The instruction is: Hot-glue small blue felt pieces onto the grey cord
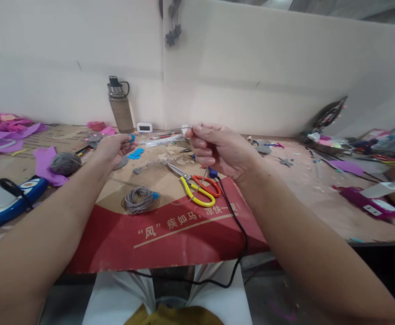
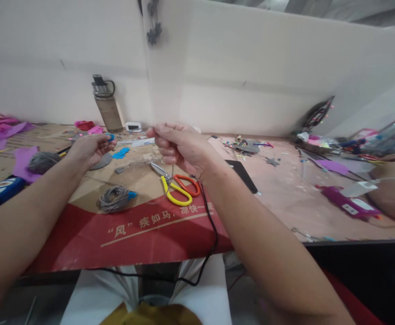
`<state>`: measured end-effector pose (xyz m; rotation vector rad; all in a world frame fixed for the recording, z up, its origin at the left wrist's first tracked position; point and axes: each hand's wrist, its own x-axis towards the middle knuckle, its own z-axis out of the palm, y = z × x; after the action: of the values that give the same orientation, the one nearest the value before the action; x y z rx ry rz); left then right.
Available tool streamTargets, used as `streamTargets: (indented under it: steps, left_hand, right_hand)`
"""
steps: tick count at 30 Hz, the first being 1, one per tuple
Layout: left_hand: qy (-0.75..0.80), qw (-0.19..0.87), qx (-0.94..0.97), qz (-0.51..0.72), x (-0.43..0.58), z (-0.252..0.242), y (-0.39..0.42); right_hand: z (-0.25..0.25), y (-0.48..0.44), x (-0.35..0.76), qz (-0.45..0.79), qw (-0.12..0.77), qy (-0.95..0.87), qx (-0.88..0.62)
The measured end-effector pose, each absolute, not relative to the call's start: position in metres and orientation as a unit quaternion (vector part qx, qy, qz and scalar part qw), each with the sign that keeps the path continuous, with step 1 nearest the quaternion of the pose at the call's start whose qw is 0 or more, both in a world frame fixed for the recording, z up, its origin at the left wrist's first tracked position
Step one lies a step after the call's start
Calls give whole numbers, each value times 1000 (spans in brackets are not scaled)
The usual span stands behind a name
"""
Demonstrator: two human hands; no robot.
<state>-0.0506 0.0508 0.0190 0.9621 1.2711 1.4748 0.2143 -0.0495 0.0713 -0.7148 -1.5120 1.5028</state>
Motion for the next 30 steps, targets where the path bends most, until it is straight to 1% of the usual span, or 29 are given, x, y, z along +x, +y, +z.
streamTargets:
  steps: [2, 3, 4, 5, 7, 8, 10, 14, 18, 21, 23, 27, 30]
  left_hand:
    - [510, 464, 393, 608, -50, 19, 50]
    - [506, 464, 401, 606, -49, 18, 49]
    - [506, 465, 410, 600, -48, 17, 48]
    - [500, 468, 431, 588, -46, 15, 47]
    - [490, 476, 461, 566, -41, 12, 45]
    - [482, 482, 479, 553, -38, 11, 43]
    - [466, 497, 500, 534, -31, 10, 38]
    - [441, 520, 523, 511, -15, 10, 25]
    - [429, 531, 557, 473, -4, 7, 15]
    - [430, 516, 591, 446, 1, 6, 10]
    - [432, 508, 606, 433, 5, 7, 6]
    - [446, 515, 603, 416, 11, 10, 0]
    - [453, 520, 582, 431, 11, 9, 0]
  right_hand:
    - [57, -47, 212, 585, 376, -650, -305]
    - [47, -44, 212, 561, 327, -684, -333]
    - [38, -41, 212, 512, 277, -725, -369]
    - [31, -38, 213, 432, 250, -762, -414]
    - [21, -33, 214, 278, 261, -799, -466]
    - [19, -30, 214, 229, 280, -802, -476]
    - [19, -26, 211, 185, 335, -790, -479]
    - [12, -15, 198, 205, 436, -745, -462]
    - [-11, -4, 181, 294, 514, -690, -417]
    - [-24, -1, 172, 371, 517, -677, -369]
    - [-27, -2, 170, 382, 519, -673, -362]
    - [-22, -4, 173, 339, 531, -673, -388]
    - [-13, -7, 186, 272, 522, -689, -423]
